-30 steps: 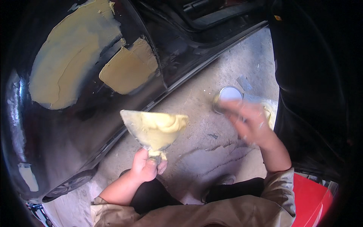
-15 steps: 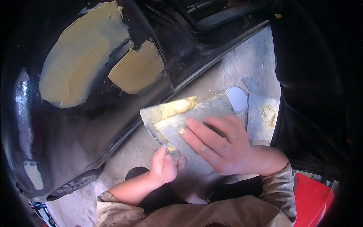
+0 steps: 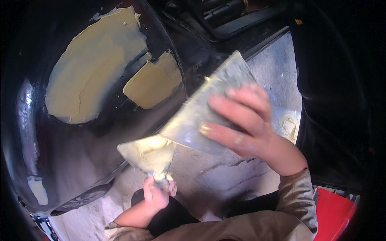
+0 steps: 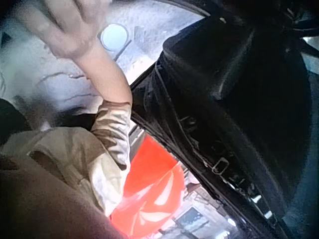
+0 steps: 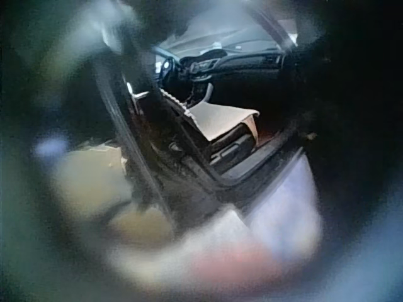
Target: The person applies a yellow body filler to the side panel of a black car using a putty knife and a flexible spreader. They repeatedly scoop filler from a container and spread it in smooth strokes along the car's surface, covering a large area.
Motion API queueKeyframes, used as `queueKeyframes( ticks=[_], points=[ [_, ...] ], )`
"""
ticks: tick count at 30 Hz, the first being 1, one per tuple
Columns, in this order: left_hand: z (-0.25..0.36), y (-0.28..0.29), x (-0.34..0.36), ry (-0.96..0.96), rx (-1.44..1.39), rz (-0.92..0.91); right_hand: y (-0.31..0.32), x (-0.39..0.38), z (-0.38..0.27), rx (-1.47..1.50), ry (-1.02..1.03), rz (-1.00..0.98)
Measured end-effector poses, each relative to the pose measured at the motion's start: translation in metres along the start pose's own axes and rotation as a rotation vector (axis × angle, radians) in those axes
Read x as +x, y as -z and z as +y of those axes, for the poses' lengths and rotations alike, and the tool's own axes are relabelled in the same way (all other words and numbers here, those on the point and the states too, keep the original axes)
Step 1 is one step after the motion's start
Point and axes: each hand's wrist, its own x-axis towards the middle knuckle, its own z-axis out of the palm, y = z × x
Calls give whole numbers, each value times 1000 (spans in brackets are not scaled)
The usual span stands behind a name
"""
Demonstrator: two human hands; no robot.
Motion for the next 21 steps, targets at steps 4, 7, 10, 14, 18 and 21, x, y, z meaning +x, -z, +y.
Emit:
queueKeyframes(
  ticks=[4, 7, 10, 14, 18, 21],
  points=[
    [14, 7, -8, -48, 20, -19, -63, 16, 17, -127, -8, 181],
    [23, 8, -12, 12, 143, 136, -93, 22, 25, -192, 22, 233],
    [25, 8, -14, 10, 185, 199, -107, 19, 34, -218, 23, 269],
    [25, 17, -16, 12, 210, 163, -120, 6, 35, -228, 18, 271],
    [24, 24, -19, 59, 171, 162, -130, -11, 32, -236, -26, 255],
    [24, 26, -21, 34, 233, 211, -136, -23, 30, -227, -53, 259]
  ],
)
